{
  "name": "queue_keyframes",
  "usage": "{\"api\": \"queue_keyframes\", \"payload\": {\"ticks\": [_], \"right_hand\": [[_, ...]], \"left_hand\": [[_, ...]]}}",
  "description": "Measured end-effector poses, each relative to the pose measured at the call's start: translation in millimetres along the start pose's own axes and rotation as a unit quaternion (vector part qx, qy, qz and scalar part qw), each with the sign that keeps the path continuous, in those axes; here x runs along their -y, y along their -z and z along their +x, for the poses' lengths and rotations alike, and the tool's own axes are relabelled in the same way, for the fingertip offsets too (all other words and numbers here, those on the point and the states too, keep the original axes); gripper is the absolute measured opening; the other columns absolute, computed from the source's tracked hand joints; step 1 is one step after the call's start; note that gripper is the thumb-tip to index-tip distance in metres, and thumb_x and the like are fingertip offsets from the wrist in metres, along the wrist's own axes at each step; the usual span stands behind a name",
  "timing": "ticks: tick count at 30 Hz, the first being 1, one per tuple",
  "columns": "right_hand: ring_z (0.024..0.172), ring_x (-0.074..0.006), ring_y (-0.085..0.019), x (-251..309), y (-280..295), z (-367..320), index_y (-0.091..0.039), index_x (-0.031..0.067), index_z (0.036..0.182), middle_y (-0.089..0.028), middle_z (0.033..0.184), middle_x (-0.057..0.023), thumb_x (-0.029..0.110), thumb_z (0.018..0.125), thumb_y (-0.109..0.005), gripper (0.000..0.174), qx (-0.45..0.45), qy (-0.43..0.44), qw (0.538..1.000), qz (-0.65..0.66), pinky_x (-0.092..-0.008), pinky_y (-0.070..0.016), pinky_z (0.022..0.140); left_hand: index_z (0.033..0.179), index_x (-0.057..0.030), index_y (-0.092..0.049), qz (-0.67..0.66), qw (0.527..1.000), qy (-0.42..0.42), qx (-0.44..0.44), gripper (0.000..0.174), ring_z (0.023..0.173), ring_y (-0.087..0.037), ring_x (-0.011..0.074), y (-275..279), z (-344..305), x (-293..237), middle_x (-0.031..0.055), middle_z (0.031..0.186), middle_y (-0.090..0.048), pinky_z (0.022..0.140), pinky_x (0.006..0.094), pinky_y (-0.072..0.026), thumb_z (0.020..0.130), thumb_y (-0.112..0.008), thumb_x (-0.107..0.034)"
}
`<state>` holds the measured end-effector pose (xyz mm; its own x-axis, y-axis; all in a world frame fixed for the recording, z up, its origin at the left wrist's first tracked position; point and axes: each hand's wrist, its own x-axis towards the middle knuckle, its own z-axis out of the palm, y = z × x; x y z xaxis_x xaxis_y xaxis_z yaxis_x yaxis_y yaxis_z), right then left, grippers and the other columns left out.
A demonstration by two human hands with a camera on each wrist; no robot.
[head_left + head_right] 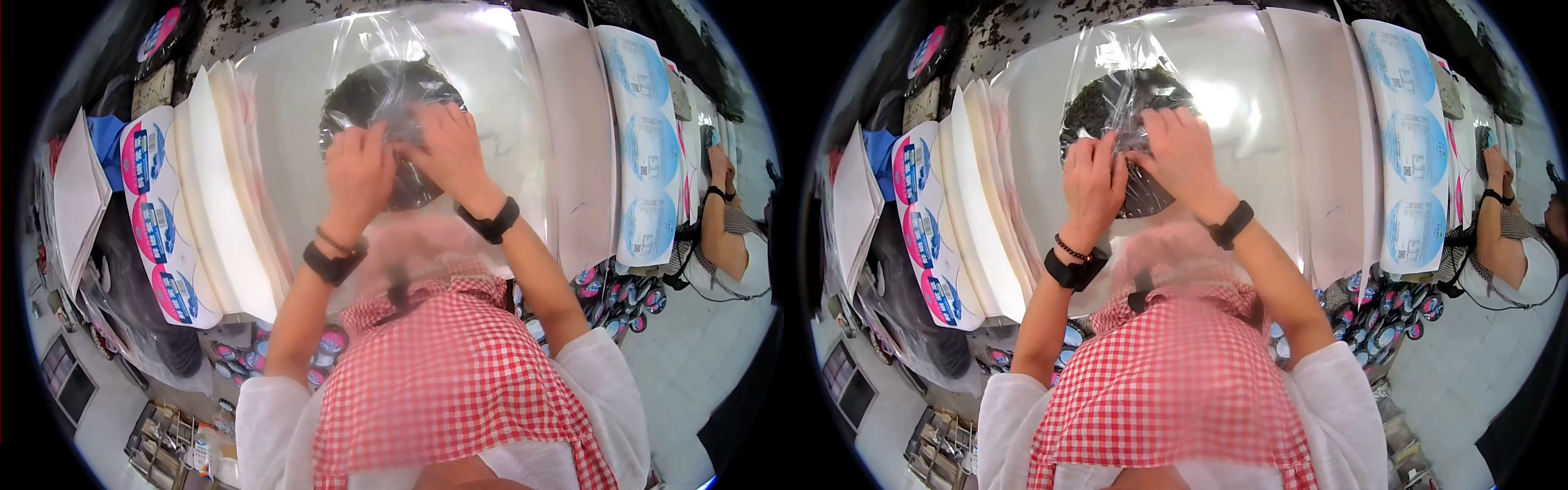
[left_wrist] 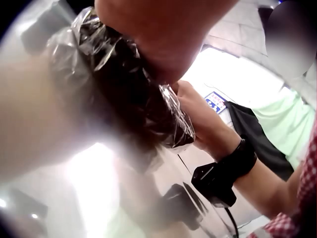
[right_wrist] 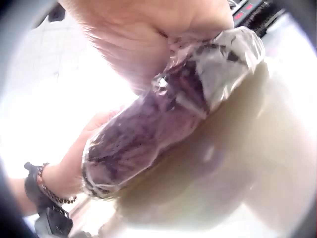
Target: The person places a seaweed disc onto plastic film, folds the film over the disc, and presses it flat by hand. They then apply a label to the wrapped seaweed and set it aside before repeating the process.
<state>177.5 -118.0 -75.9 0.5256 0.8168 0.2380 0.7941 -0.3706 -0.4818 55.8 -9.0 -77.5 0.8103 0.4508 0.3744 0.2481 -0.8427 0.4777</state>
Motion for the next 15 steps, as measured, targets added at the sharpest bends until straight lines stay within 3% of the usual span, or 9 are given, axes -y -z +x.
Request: {"api": "queue_keyframes", "payload": {"ticks": [1,3,5,7,8,11,13,15], "right_hand": [[0.096,-0.0311,-0.053,-2.5,2.9,4.1,-0.046,0.0017,0.127,-0.057,0.105,-0.0134,0.027,0.069,-0.078,0.071,0.008,0.037,0.998,-0.047,-0.0435,-0.0435,0.080],[0.093,-0.0309,-0.054,-15.1,-0.7,14.8,-0.047,0.0030,0.128,-0.058,0.102,-0.0116,0.026,0.068,-0.079,0.072,-0.030,0.109,0.994,-0.008,-0.0429,-0.0444,0.079],[0.092,-0.0312,-0.055,-17.7,0.2,19.9,-0.049,0.0038,0.125,-0.059,0.100,-0.0103,0.026,0.067,-0.080,0.069,-0.037,0.100,0.992,0.063,-0.0428,-0.0451,0.079],[0.091,-0.0321,-0.055,-10.8,3.1,17.3,-0.052,0.0041,0.119,-0.059,0.100,-0.0095,0.025,0.066,-0.080,0.063,-0.014,0.013,0.986,0.167,-0.0431,-0.0455,0.079],[0.088,-0.0305,-0.055,-11.4,0.6,17.1,-0.057,0.0052,0.110,-0.058,0.096,-0.0082,0.023,0.064,-0.081,0.054,-0.010,-0.011,0.988,0.156,-0.0421,-0.0451,0.077],[0.085,-0.0288,-0.054,-19.3,-2.1,15.1,-0.061,0.0062,0.105,-0.055,0.089,-0.0080,0.020,0.062,-0.081,0.049,-0.003,0.078,0.994,0.080,-0.0411,-0.0444,0.074],[0.084,-0.0280,-0.054,-17.6,-3.2,14.1,-0.062,0.0062,0.098,-0.053,0.090,-0.0078,0.019,0.062,-0.080,0.043,-0.028,0.086,0.993,0.076,-0.0405,-0.0439,0.073],[0.088,-0.0286,-0.055,-17.2,0.8,14.8,-0.062,0.0056,0.097,-0.056,0.096,-0.0079,0.021,0.062,-0.080,0.042,-0.025,0.090,0.994,0.065,-0.0416,-0.0455,0.077]], "left_hand": [[0.106,-0.0002,-0.058,0.047,0.998,-0.049,-0.018,0.028,0.086,-0.054,0.0320,3.2,6.9,-0.4,0.0154,0.098,-0.056,0.076,0.0404,-0.0448,0.079,-0.063,-0.005],[0.102,-0.0004,-0.058,0.064,0.993,-0.103,0.008,0.026,0.084,-0.053,0.0302,5.8,19.4,8.8,0.0140,0.096,-0.056,0.073,0.0389,-0.0442,0.078,-0.064,-0.004],[0.100,-0.0005,-0.058,0.012,0.995,-0.096,0.033,0.025,0.086,-0.053,0.0299,6.0,21.5,16.0,0.0142,0.098,-0.056,0.076,0.0394,-0.0433,0.077,-0.064,-0.004],[0.098,-0.0003,-0.057,-0.111,0.992,-0.031,0.058,0.025,0.094,-0.053,0.0312,-3.5,-0.4,25.1,0.0158,0.104,-0.055,0.085,0.0418,-0.0423,0.076,-0.064,-0.005],[0.104,0.0006,-0.057,-0.138,0.983,0.046,0.115,0.034,0.106,-0.051,0.0355,0.1,1.2,22.9,0.0188,0.115,-0.053,0.098,0.0455,-0.0374,0.073,-0.067,-0.008],[0.111,0.0003,-0.057,-0.074,0.995,-0.030,-0.054,0.043,0.112,-0.050,0.0383,7.9,21.4,7.4,0.0202,0.123,-0.052,0.101,0.0446,-0.0367,0.071,-0.069,-0.012],[0.113,-0.0020,-0.059,-0.018,0.996,-0.084,-0.019,0.049,0.113,-0.051,0.0391,15.8,39.3,9.0,0.0197,0.130,-0.050,0.097,0.0444,-0.0410,0.066,-0.068,-0.015],[0.110,-0.0029,-0.059,-0.106,0.988,-0.095,0.067,0.048,0.115,-0.050,0.0382,4.9,41.3,24.4,0.0191,0.130,-0.051,0.097,0.0452,-0.0405,0.065,-0.067,-0.015]]}}
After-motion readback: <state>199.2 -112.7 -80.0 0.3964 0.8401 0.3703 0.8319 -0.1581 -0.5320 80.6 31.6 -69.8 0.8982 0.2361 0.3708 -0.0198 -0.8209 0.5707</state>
